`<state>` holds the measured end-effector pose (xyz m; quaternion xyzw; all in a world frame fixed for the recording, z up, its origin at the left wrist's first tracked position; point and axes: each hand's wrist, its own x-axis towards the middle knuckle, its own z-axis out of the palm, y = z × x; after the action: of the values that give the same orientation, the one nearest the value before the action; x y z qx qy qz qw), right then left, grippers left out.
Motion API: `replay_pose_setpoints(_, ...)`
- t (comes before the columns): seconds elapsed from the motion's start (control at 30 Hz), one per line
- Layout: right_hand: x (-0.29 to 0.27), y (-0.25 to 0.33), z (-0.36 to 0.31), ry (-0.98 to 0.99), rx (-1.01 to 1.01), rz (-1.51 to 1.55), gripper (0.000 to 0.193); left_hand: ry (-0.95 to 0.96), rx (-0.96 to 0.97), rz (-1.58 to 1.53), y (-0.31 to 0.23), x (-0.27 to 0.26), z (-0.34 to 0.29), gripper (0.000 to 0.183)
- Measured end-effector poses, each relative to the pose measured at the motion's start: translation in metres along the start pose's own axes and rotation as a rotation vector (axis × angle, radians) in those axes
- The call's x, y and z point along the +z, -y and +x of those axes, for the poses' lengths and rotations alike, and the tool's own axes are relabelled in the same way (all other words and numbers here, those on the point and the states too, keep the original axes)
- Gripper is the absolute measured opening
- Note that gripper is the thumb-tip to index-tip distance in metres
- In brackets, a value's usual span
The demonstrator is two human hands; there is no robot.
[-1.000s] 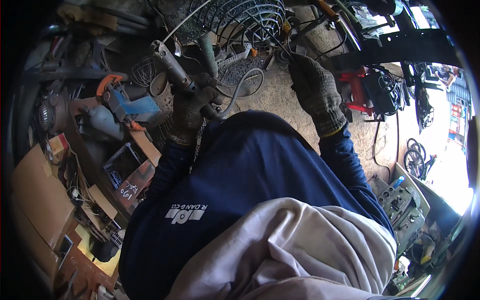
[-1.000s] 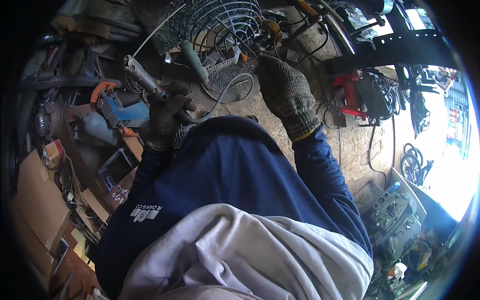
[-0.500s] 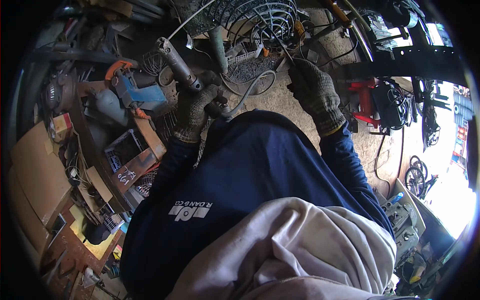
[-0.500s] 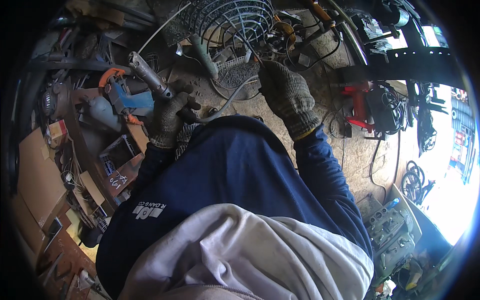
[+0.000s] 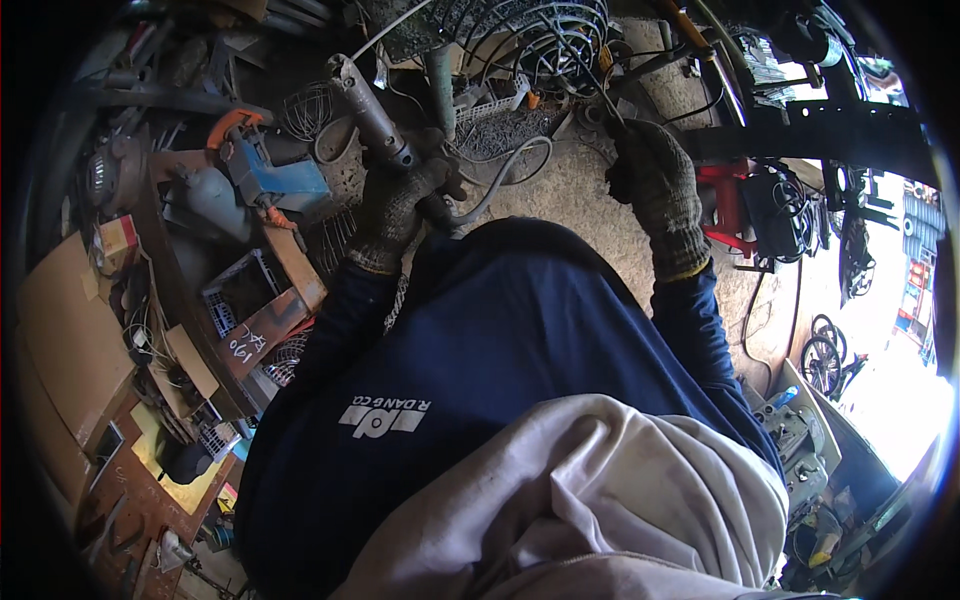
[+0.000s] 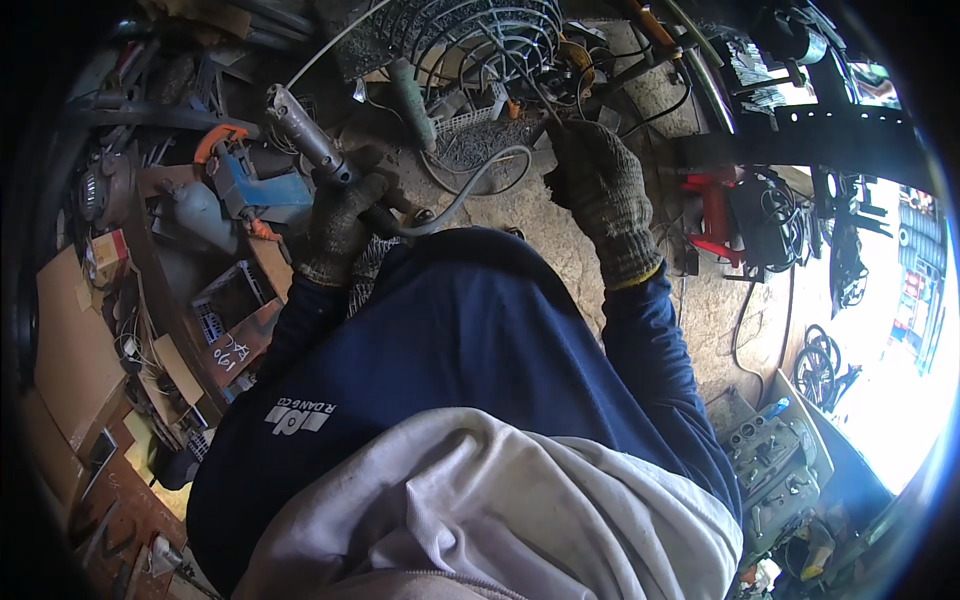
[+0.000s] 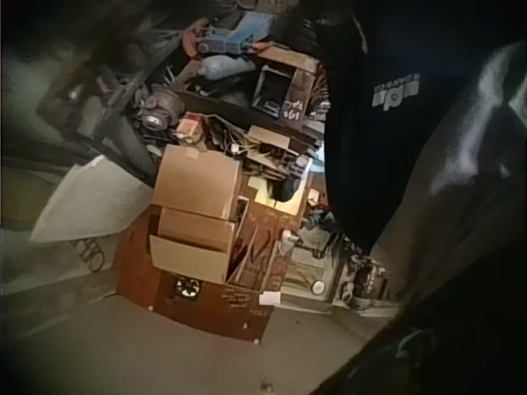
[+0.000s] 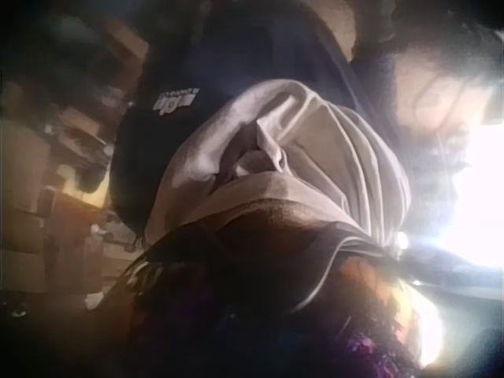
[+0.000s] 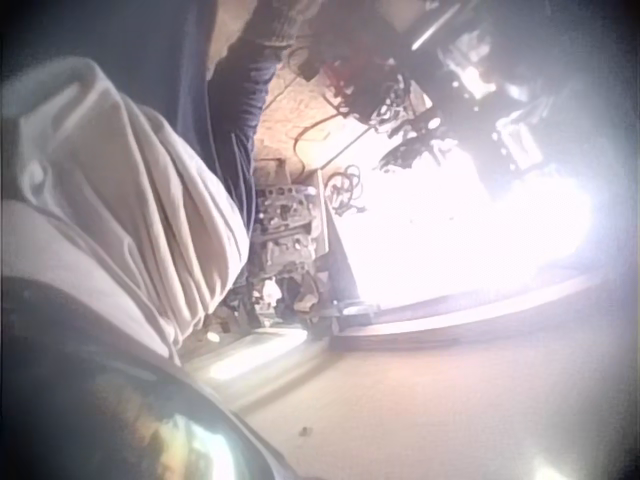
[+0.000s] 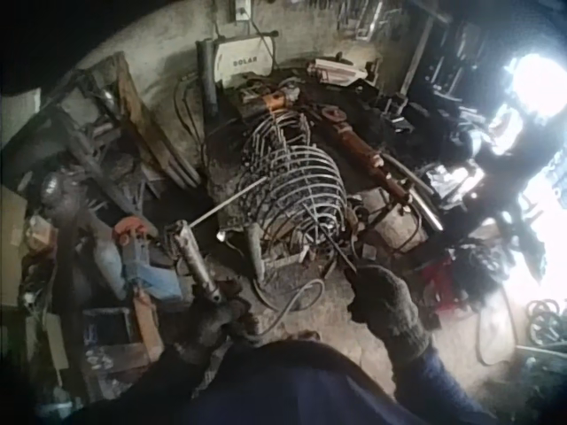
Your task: The person welds metal components of a structure together using a welding torch, periodically using a hammer to tap the joints and repositioning the torch to continue welding different segments.
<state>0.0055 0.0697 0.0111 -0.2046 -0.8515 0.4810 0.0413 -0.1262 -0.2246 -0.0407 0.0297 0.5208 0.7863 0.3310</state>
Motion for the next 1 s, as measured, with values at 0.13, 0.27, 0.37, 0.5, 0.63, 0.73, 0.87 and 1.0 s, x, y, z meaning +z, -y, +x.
replay_pose_setpoints(0.13,-0.001,0.035,-0.003,-0.095,0.319,0.431,0.037,0.055,-0.082,-0.019,0.001,-0.01,0.002,0.037)
replay_pose_setpoints(0.27,-0.007,0.045,0.001,-0.129,0.29,0.308,0.038,0.073,-0.048,-0.075,0.002,-0.011,0.001,0.035)
replay_pose_setpoints(0.37,-0.011,0.038,0.0,-0.154,0.177,0.32,0.035,0.027,-0.056,-0.087,0.0,-0.007,-0.001,0.034)
replay_pose_setpoints(0.5,-0.02,0.038,0.003,-0.151,-0.019,0.307,0.032,-0.038,-0.04,-0.022,-0.007,-0.002,-0.004,0.038)
replay_pose_setpoints(0.63,-0.033,0.052,0.012,-0.155,-0.086,0.295,0.03,-0.073,0.01,0.001,-0.01,0.004,-0.006,0.038)
replay_pose_setpoints(0.73,-0.039,0.056,0.022,-0.171,-0.141,0.331,0.031,-0.03,-0.02,0.084,-0.013,0.001,-0.01,0.041)
replay_pose_setpoints(0.87,-0.041,0.062,0.039,-0.216,-0.194,0.398,0.034,-0.069,-0.018,0.146,-0.014,0.002,-0.009,0.042)
replay_pose_setpoints(1.0,-0.04,0.068,0.052,-0.219,-0.252,0.341,0.032,-0.102,-0.019,0.141,-0.013,-0.001,-0.008,0.045)
